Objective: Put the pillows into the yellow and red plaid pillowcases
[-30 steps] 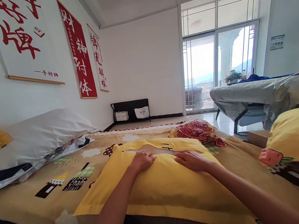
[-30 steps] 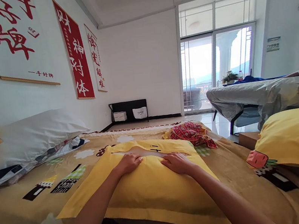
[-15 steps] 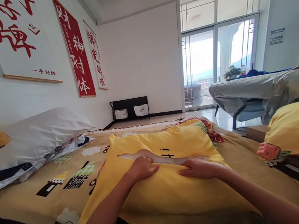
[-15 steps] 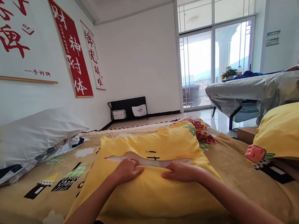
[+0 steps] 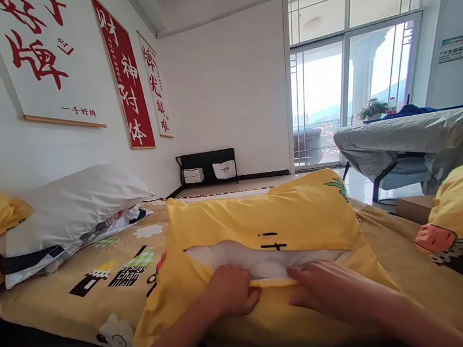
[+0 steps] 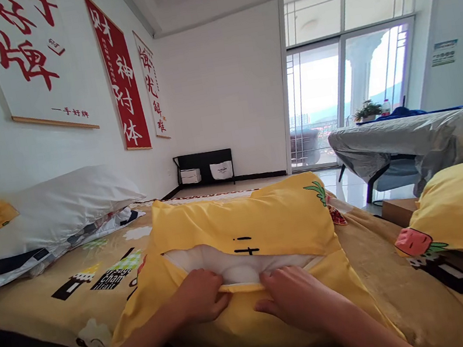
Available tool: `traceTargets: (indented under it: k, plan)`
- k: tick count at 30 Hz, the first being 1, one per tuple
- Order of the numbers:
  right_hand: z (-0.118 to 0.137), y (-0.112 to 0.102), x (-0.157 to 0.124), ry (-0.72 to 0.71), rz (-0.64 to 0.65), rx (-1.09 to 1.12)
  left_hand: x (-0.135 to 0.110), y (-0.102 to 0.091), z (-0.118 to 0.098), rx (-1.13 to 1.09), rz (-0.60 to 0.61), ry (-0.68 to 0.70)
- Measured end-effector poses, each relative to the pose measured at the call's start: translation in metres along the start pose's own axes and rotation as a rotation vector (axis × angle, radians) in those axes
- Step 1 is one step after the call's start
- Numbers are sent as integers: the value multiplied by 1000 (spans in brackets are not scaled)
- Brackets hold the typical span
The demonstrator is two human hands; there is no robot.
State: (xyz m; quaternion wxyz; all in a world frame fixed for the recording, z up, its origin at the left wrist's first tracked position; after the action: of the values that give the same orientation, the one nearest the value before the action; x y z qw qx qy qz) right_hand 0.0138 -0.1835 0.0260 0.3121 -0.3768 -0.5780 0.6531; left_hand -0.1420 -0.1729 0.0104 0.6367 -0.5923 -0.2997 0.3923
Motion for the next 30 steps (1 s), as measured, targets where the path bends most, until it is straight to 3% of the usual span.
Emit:
traceTargets:
  k: [3,6,11,13,18,23,27,30]
  plan:
    - [-3,-5,19,-51,-48,126,3,-2,8,-1,1,-24]
    - [-13,9,37,-10,-45,197,5,-2,17,-44,-7,-50]
    - [-8,27,34,119,32,-68,9,-8,25,-121,-147,24]
    - [-2,26,28,111,64,-113,9,-14,37,-179,-234,9]
    - [5,17,23,80,91,-125,5,-21,88,-231,-413,-226]
    - [7,16,25,93,104,-174,8,-7,94,-148,-211,-258]
    - [5,9,10,64,80,-157,-10,-4,75,-24,-82,-289]
    - [-1,-1,-9,-41,37,-50,-29,1,59,58,-4,-294]
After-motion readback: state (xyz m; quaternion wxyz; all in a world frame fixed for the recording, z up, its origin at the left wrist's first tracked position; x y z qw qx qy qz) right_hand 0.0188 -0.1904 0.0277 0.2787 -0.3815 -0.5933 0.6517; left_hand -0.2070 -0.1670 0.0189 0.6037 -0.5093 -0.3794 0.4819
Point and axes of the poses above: each hand's wrist, its own x-axis towards the middle knuckle, its own y-axis out of the palm, z = x × y, the point moved 7 cm from there along x, towards the middle knuckle, and after that the axes turned 14 degrees about z, right-handed, at the moved point
